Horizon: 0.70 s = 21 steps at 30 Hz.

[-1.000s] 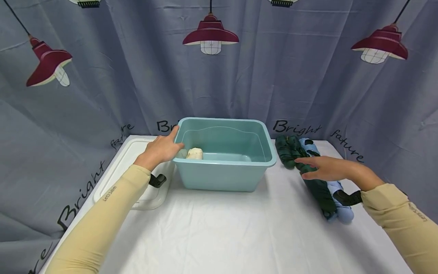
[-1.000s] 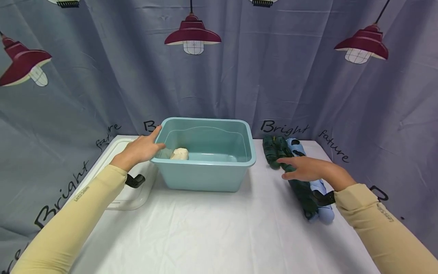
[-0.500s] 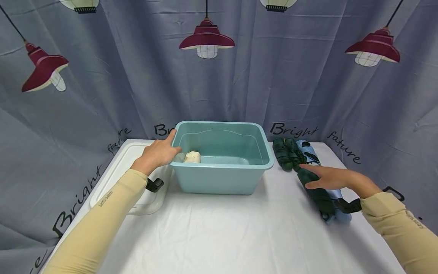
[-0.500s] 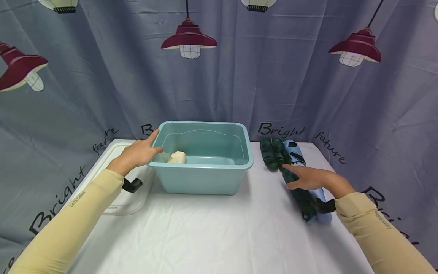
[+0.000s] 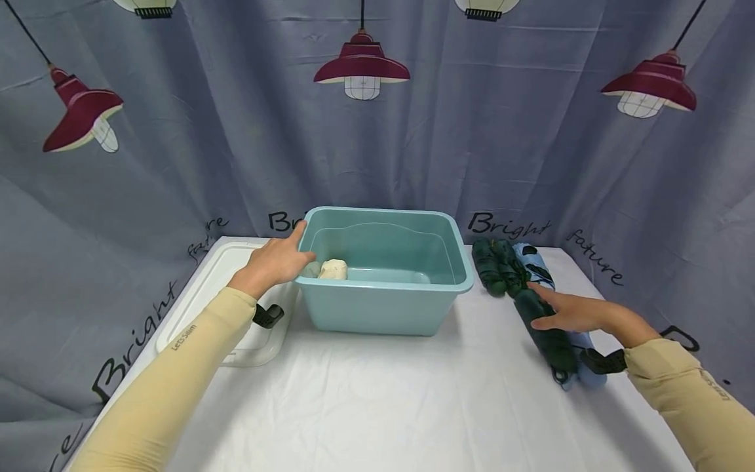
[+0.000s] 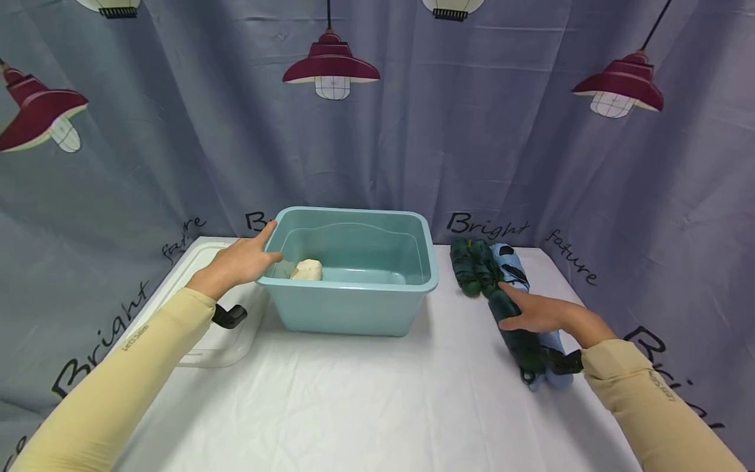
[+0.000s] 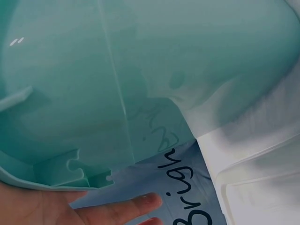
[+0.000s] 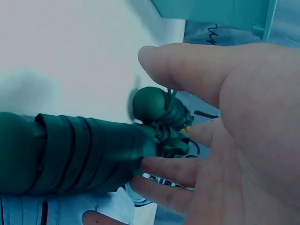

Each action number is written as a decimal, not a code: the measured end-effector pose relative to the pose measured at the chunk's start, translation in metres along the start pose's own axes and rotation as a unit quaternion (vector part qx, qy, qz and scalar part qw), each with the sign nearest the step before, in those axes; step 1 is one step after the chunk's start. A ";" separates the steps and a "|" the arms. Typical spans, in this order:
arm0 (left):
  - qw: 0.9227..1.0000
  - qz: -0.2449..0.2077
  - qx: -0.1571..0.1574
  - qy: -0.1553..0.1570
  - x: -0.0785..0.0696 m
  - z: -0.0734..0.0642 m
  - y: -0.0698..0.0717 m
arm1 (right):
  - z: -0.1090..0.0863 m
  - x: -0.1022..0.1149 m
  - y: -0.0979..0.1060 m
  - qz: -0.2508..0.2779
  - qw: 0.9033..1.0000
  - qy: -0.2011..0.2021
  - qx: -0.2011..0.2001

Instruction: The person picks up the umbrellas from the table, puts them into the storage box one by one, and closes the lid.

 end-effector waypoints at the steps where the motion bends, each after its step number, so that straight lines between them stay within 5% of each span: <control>1: 1.000 0.000 -0.001 -0.002 0.000 0.000 0.001 | 0.000 -0.001 0.000 0.000 1.000 0.000 -0.002; 21: 1.000 -0.005 -0.001 0.008 -0.002 0.000 0.002 | 0.007 -0.012 -0.005 -0.014 0.998 -0.009 -0.053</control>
Point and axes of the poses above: each hand's wrist, its own z-axis towards the middle knuckle, its own y-axis out of the back of the hand, x = y × z, the point moved 2 cm from there along z, towards the middle knuckle
